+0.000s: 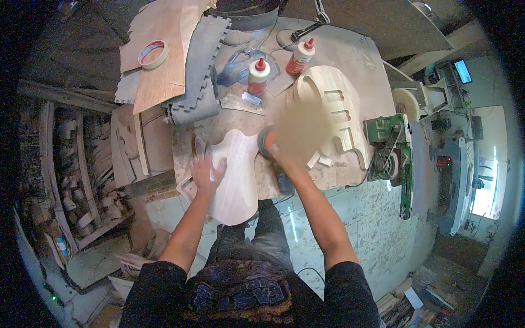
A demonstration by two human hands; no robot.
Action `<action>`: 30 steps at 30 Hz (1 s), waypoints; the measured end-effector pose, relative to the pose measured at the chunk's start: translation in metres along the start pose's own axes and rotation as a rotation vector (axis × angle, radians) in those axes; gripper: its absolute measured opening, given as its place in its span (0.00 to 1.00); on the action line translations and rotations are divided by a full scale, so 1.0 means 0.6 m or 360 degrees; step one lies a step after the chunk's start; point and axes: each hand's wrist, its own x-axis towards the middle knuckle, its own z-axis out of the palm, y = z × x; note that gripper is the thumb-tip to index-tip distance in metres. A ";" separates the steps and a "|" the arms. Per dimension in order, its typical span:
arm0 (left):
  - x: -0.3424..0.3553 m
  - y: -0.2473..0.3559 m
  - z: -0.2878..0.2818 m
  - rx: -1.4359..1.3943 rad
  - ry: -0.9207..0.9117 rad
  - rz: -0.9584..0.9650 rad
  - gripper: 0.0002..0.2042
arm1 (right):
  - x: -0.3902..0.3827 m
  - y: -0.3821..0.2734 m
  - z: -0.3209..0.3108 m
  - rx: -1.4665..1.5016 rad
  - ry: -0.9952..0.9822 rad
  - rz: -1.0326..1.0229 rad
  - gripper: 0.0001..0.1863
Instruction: The person uses an orbital sander to smooth the surface and edges of a wooden guitar body and then uses a rasp to refine the internal cutouts.
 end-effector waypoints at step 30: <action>0.003 0.000 -0.003 0.0019 -0.0007 -0.0022 0.41 | -0.016 -0.018 0.001 -0.0004 0.0012 -0.0160 0.33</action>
